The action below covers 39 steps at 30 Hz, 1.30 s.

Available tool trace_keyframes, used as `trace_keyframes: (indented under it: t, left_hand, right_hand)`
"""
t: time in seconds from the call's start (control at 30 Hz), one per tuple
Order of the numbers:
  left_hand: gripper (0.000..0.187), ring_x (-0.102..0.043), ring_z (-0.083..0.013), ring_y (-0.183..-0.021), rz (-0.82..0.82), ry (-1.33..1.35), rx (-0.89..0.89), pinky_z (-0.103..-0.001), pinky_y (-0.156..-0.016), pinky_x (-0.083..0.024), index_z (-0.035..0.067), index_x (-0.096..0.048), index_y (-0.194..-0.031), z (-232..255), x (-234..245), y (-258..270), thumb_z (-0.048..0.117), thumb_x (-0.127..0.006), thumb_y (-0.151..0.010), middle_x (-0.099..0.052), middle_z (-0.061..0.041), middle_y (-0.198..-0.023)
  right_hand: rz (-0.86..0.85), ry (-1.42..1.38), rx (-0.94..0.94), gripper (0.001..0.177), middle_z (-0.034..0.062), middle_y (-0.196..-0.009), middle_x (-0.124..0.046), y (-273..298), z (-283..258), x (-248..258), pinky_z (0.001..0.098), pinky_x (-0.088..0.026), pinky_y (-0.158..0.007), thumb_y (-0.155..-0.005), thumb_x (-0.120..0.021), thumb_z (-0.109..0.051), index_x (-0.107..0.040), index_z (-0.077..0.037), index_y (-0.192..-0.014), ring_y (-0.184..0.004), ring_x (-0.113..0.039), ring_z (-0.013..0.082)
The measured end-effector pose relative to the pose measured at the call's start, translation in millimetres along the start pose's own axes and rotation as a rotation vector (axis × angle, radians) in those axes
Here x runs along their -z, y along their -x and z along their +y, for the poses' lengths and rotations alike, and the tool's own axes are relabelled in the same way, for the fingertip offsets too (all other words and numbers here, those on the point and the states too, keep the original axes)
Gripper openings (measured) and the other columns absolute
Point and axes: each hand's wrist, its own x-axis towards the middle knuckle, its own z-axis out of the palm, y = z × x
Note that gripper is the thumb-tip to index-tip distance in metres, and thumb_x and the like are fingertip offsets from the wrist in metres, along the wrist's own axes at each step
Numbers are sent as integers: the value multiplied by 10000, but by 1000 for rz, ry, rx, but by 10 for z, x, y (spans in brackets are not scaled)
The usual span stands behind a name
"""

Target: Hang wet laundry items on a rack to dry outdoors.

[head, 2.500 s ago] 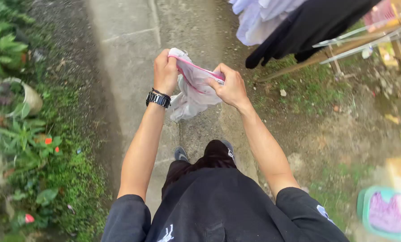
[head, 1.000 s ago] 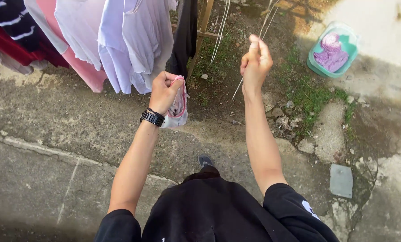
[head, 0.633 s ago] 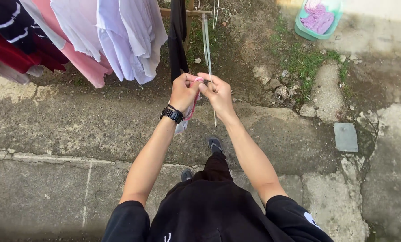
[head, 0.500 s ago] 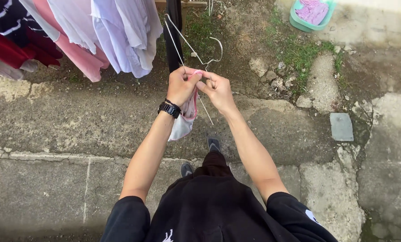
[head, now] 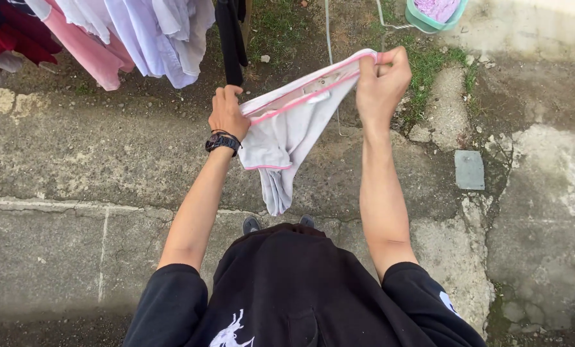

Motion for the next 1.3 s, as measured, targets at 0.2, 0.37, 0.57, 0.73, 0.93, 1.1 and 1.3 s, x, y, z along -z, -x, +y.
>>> trace_keyframes:
  t: [0.2, 0.37, 0.57, 0.73, 0.93, 1.1, 1.3]
  left_hand:
    - [680, -599, -427, -1065, -319, -130, 304, -506, -841, -531, 31, -502, -1162, 484, -99, -372, 214, -921, -658, -528, -217, -1159]
    - [329, -757, -361, -936, -637, 514, 598, -467, -795, -602, -59, -623, -1081, 435, -622, -857, 201, -673, -885, -695, -220, -1046]
    - [196, -746, -265, -703, -537, 1224, 747, -415, -597, -604, -60, -658, -893, 1271, -562, -1089, 99, -547, -921, -722, -149, -836]
    - [240, -651, -192, -614, -512, 963, 578, -355, -502, -478, -55, -697, -800, 1697, -615, -1400, 153, -649, -911, -687, -95, -748]
    - [185, -683, -141, -606, -358, 700, 379, -316, -551, -522, -10, -789, -864, 1781, -696, -1598, 113, -660, -816, -707, -38, -684]
    - [154, -602, -64, -554, -219, 667, 363, -281, -518, -466, -21, -790, -794, 1341, -1162, -1662, 89, -682, -800, -670, 16, -631]
    - [176, -549, -58, -543, -159, 651, 451, -280, -505, -426, -21, -804, -793, 1288, -1047, -1636, 55, -645, -800, -624, 23, -623]
  right_hand:
    - [112, 167, -28, 195, 36, -651, -642, -248, 651, 760, 260, -412, -517, -936, -680, 57, -507, -27, -909, -551, -571, 63]
    - [-38, 78, -113, 317, 27, -673, -695, -243, 431, 1116, 228, -433, -517, -891, -595, 93, -561, -38, -1178, -555, -608, 35]
    - [-250, -118, -414, 414, 0, -717, -684, -221, 771, 1495, 217, -301, -445, -856, -615, 105, -669, -22, -1247, -517, -482, 13]
    - [-341, -20, -360, 261, 3, -719, -608, -211, 1008, 1662, 230, -279, -512, -973, -763, -32, -715, 0, -1228, -550, -418, 22]
    - [-231, 332, 44, 201, -54, -898, -705, -137, 23, 1758, 254, -339, -498, -1064, -677, -200, -761, -170, -1244, -560, -433, 24]
    - [-366, 422, 40, 254, 11, -595, -536, -26, -335, 1865, 297, -286, -450, -1055, -658, -184, -752, -170, -1291, -496, -385, 53]
    - [-526, 466, 36, 249, 46, -517, -461, 194, -547, 1683, 325, -306, -429, -1026, -665, -195, -758, -192, -1257, -436, -350, 100]
